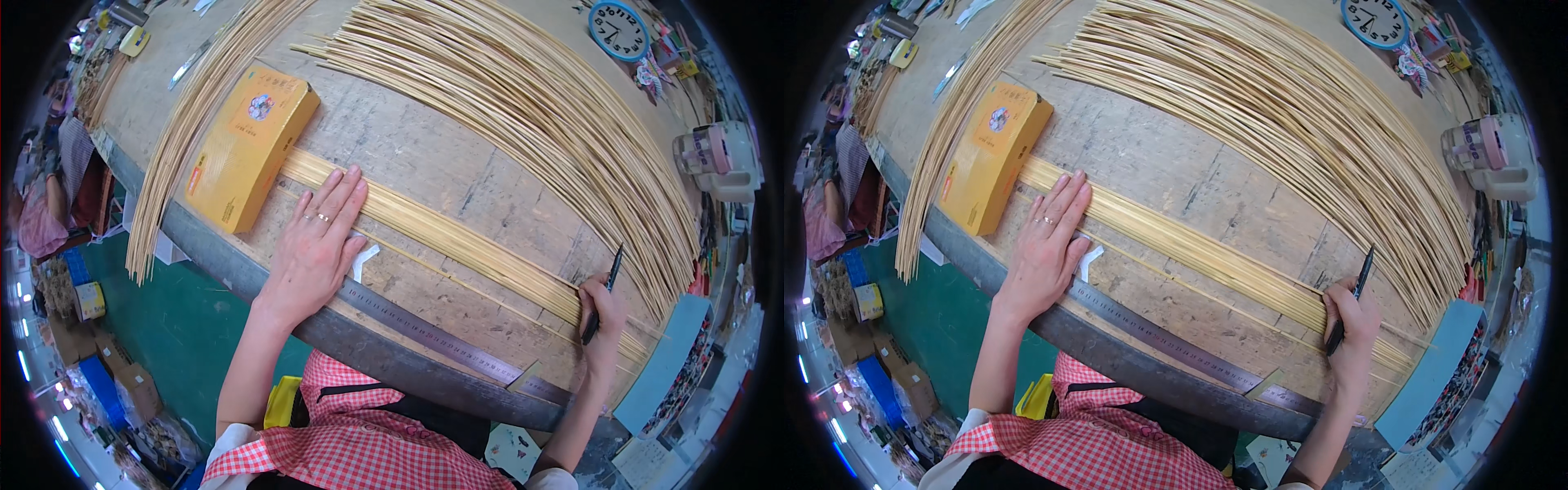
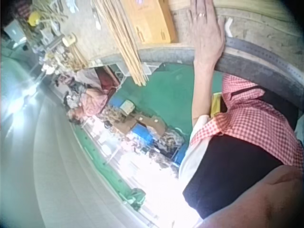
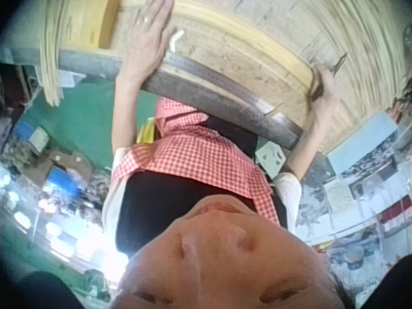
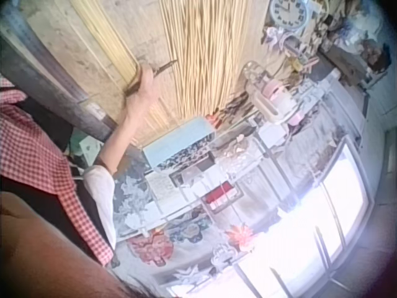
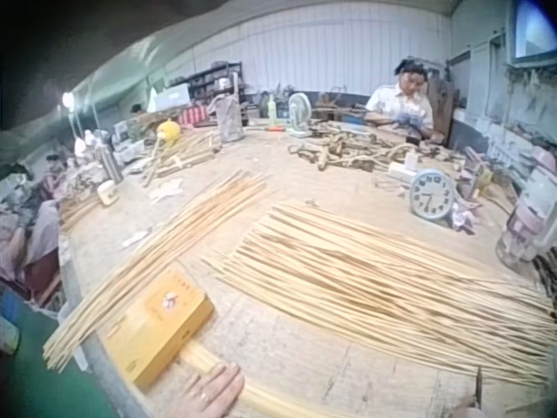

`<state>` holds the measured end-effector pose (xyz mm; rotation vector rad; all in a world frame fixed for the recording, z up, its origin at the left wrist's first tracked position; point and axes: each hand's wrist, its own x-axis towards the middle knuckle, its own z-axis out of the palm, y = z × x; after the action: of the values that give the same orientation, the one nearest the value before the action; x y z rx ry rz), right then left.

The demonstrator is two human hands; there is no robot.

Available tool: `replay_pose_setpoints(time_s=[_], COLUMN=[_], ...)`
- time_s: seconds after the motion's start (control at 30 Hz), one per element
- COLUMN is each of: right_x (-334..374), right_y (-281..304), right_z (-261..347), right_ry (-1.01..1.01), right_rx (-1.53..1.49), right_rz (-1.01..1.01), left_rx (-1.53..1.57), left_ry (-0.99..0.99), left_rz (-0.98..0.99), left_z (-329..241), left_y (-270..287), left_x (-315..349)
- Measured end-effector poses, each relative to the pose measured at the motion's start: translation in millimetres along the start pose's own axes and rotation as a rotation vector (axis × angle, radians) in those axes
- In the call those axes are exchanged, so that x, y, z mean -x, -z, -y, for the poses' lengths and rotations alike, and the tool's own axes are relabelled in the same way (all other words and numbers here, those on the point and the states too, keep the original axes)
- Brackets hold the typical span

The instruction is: The person measures and marks a bundle of thin bamboo sticks using a metal ruler and a black marker. They align the ruler along the sticks, make marks at specific intervals, and occasionally use a small rectangular block as a guide. The person works methodically, marking multiple sticks in a repetitive sequence.

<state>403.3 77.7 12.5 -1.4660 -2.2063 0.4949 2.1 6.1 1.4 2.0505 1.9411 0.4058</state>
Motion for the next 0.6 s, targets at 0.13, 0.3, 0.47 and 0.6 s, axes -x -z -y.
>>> replay_pose_setpoints(time_s=[0.13, 0.3, 0.47, 0.6], right_x=[-8, -61, -88, -82], right_y=[4, -18, -27, -25], right_z=[1, 26, 13, 19], right_ry=[0.07, 0.093, 0.156, 0.118], right_rx=[0.049, 0.091, 0.303, 0.238], right_rz=[-0.017, -0.121, -0.055, -0.098], left_rx=[-0.025, -0.033, -0.045, -0.055], left_ry=[0.004, 0.006, -0.006, -0.017], left_rz=[0.028, 0.02, 0.013, 0.0], left_z=[1, 2, 0, 1], left_y=[0, -1, 0, 0], left_x=[-1, -1, -3, 0])
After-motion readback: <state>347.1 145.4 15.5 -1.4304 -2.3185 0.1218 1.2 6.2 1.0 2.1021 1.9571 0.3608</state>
